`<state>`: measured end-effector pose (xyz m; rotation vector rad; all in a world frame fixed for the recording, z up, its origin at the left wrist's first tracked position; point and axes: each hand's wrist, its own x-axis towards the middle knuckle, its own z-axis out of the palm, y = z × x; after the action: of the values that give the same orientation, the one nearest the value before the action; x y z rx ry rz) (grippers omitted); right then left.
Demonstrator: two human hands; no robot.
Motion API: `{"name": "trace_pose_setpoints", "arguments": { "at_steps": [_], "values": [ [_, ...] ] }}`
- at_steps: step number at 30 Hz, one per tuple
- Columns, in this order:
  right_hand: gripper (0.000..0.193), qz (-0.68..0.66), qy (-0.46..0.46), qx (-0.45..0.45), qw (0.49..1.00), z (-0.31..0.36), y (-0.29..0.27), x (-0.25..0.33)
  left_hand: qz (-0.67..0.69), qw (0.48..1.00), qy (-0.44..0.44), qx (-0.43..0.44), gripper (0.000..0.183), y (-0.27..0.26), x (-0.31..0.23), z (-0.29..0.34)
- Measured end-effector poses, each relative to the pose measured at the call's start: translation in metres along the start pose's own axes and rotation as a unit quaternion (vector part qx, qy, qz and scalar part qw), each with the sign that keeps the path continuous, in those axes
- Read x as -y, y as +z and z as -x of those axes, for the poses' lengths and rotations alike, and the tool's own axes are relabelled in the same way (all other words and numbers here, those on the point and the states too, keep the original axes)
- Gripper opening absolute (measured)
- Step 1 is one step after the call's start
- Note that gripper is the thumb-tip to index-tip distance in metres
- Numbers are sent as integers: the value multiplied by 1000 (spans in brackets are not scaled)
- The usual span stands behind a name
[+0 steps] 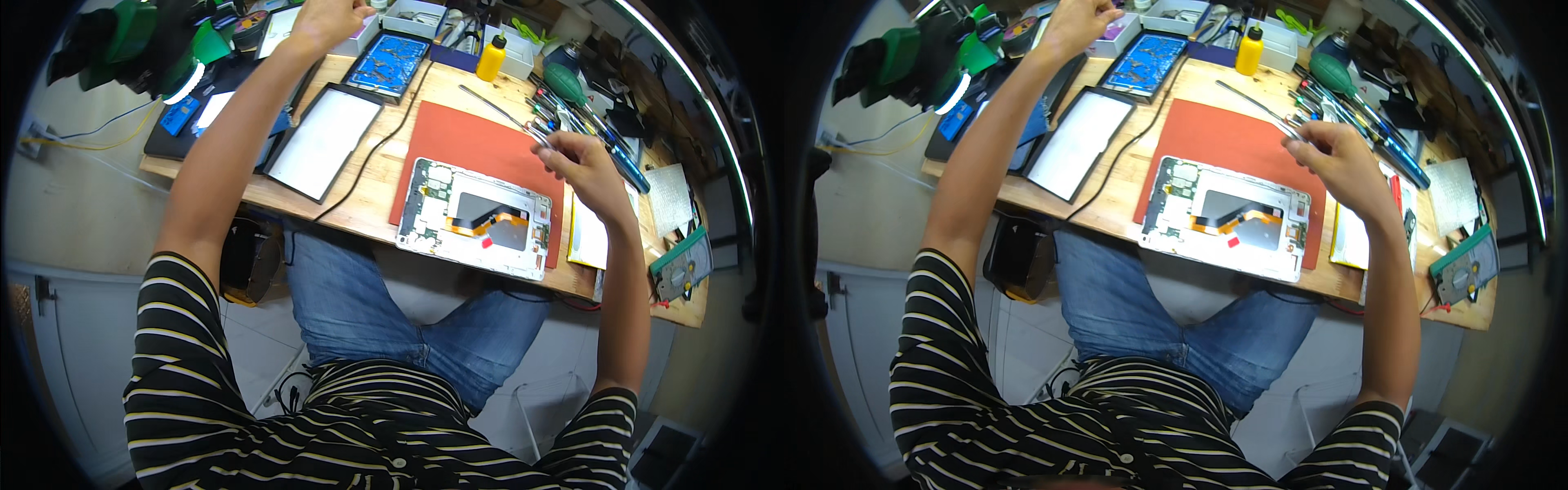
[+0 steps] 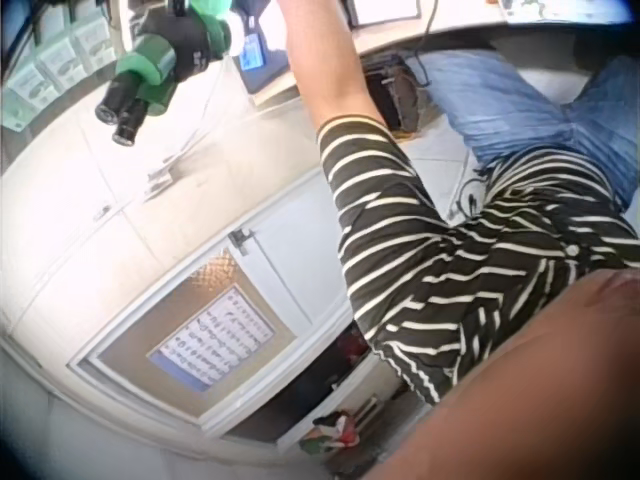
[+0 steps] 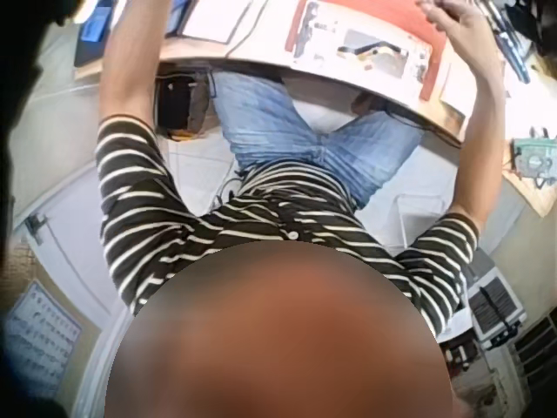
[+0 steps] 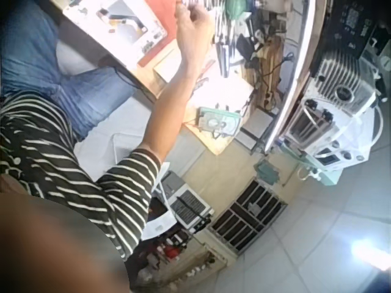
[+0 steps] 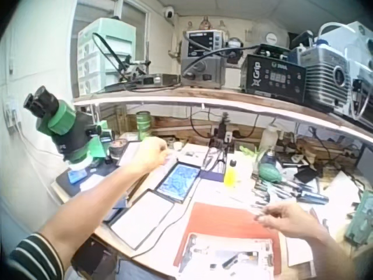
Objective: The person aligns a tablet screen with its white frame and presses the edges to seat it. They then flip the device and use tweezers to lift and reposition ribbon cables and connectors inside the chassis.
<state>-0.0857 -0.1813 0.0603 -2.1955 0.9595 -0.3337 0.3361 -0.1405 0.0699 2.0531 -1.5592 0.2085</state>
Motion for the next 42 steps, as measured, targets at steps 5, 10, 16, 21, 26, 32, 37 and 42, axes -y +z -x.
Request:
{"name": "trace_pose_setpoints", "arguments": {
  "at_steps": [5, 10, 16, 21, 26, 32, 37, 42],
  "values": [
    [28, 137, -36, -19, 990, -28, 19, -31, -163, 984, -52, 42, 25, 32, 34, -34],
    [39, 171, -108, -97, 974, -26, 28, -40, -91, 995, -27, 6, 19, 37, 40, -37],
    [74, 124, -158, -41, 979, 51, -7, -30, 104, 991, 76, -27, 31, 3, -50, 57],
    [143, 110, -127, 28, 985, 93, 12, -32, 202, 914, 295, 193, 112, -1, -121, 188],
    [143, 159, -83, 24, 984, 99, 21, -28, 185, 913, 247, 267, 128, 18, -144, 205],
    [132, 230, -45, 44, 971, 104, 22, -25, 161, 914, 218, 302, 125, 23, -148, 205],
    [119, 265, -42, 57, 962, 100, 18, -18, 93, 910, 243, 322, 107, 18, -150, 204],
    [68, 293, -126, -2, 948, 82, 12, -18, 63, 910, 254, 321, 98, 16, -155, 202]
  ]
}}
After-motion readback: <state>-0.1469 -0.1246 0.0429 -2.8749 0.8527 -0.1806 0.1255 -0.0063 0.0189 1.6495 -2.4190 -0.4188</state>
